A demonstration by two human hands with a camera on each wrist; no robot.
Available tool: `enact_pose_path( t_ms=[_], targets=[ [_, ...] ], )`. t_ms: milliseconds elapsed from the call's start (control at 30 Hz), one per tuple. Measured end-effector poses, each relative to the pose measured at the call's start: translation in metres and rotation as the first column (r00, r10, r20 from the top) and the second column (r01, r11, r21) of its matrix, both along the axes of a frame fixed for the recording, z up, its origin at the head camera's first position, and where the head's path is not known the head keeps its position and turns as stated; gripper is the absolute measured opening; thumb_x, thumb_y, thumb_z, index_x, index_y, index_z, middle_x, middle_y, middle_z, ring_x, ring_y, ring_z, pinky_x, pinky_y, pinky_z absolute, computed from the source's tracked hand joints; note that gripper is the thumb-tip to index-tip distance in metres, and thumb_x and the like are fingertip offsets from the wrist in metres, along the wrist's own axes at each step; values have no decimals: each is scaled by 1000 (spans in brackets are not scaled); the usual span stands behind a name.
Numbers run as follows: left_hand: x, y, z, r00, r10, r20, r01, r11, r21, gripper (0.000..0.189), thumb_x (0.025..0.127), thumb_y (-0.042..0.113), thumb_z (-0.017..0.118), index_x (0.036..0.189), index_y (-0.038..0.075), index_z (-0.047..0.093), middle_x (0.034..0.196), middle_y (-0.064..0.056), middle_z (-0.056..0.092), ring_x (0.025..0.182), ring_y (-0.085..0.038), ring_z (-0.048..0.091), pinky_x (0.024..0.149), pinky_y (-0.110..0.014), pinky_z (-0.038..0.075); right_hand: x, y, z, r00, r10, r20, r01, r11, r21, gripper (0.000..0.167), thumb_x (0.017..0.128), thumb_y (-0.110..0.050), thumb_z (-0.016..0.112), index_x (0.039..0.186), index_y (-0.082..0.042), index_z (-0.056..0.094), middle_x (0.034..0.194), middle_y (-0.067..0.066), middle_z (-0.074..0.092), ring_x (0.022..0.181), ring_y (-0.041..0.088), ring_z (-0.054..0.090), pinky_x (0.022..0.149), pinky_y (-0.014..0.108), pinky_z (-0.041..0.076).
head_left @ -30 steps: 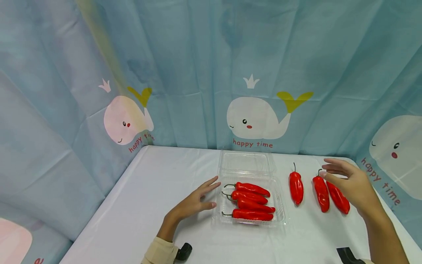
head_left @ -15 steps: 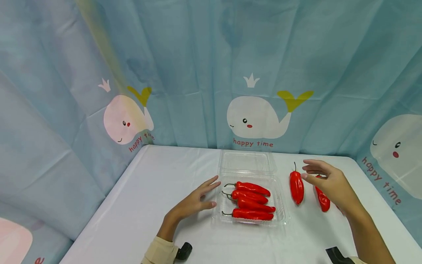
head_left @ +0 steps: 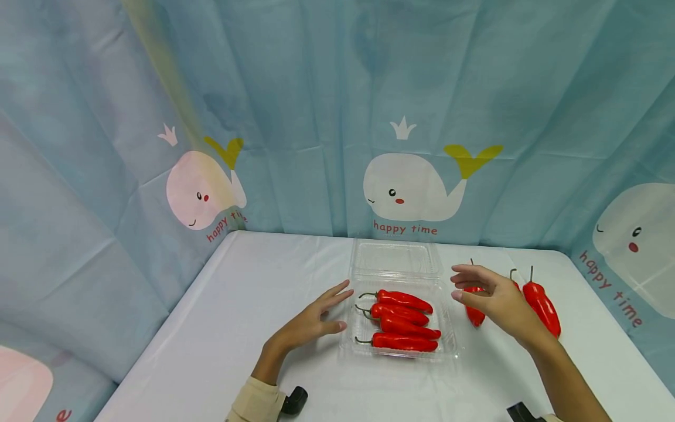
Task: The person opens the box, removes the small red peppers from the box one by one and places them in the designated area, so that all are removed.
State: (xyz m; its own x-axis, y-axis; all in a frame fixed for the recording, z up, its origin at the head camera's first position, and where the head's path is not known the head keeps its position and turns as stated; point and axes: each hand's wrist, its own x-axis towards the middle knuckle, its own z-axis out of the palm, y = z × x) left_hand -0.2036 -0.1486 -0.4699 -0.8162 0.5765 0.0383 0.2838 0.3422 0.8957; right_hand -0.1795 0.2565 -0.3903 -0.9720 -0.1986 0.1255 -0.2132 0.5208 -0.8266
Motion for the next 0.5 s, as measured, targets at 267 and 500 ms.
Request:
enact_pose_path(
  t_ms=[267, 500],
  targets=[
    [1, 0, 2, 1000, -13, 1, 13, 1000, 6, 72, 99, 18, 66, 165, 13, 39, 178, -6, 16, 164, -36, 15, 126, -66, 25, -2, -17, -10, 996, 77, 53, -73, 994, -77, 58, 96, -28, 78, 147, -11, 58, 136, 18, 67, 122, 41, 65, 74, 32, 64],
    [0, 0, 1, 1000, -6, 0, 6, 1000, 3, 72, 99, 18, 65, 165, 14, 39, 178, -4, 17, 163, -36, 16, 125, -67, 27, -4, -30, -20, 982, 175, 78, -163, 977, -140, 60, 93, -23, 80, 147, -6, 59, 140, 22, 64, 125, 45, 62, 87, 31, 64]
  ],
)
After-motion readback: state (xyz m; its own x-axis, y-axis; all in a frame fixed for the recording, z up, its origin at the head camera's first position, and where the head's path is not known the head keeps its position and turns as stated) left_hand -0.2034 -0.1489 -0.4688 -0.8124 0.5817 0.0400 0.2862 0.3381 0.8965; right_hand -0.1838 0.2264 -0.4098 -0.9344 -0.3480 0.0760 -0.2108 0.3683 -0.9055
